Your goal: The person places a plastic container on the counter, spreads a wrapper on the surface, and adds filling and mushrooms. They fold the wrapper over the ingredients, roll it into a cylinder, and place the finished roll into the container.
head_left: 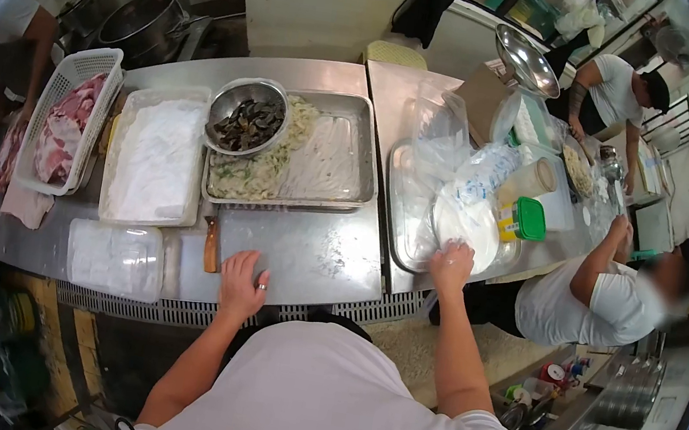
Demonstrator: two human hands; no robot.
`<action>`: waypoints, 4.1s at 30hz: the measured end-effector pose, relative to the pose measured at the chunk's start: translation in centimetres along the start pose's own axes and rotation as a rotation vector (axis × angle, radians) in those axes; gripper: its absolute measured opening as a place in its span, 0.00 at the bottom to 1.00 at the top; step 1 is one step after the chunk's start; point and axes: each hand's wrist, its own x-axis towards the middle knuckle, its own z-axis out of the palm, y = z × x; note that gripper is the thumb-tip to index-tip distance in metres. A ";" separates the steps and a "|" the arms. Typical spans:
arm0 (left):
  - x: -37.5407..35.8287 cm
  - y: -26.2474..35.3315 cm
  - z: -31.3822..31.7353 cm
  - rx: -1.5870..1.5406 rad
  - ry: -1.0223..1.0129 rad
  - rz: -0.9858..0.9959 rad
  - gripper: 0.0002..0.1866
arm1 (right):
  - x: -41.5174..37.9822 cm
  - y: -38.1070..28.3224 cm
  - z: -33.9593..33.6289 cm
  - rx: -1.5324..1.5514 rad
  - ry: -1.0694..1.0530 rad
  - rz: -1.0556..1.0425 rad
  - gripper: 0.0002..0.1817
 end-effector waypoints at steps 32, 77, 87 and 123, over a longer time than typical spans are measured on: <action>2.3 4.1 -2.3 -0.196 -0.033 0.175 0.36 | -8.3 -16.0 -1.6 0.472 -0.176 -0.617 0.04; -1.3 0.4 -1.6 0.140 -0.540 0.327 0.48 | -15.5 -21.2 -2.4 0.180 -0.374 -0.397 0.40; -0.8 -0.2 -2.9 0.107 -0.508 0.282 0.49 | -14.4 -23.1 -2.9 0.166 -0.488 -0.449 0.39; 1.0 -0.6 -0.3 -0.055 0.141 0.043 0.13 | 19.9 -32.0 3.6 0.616 -0.317 -0.743 0.17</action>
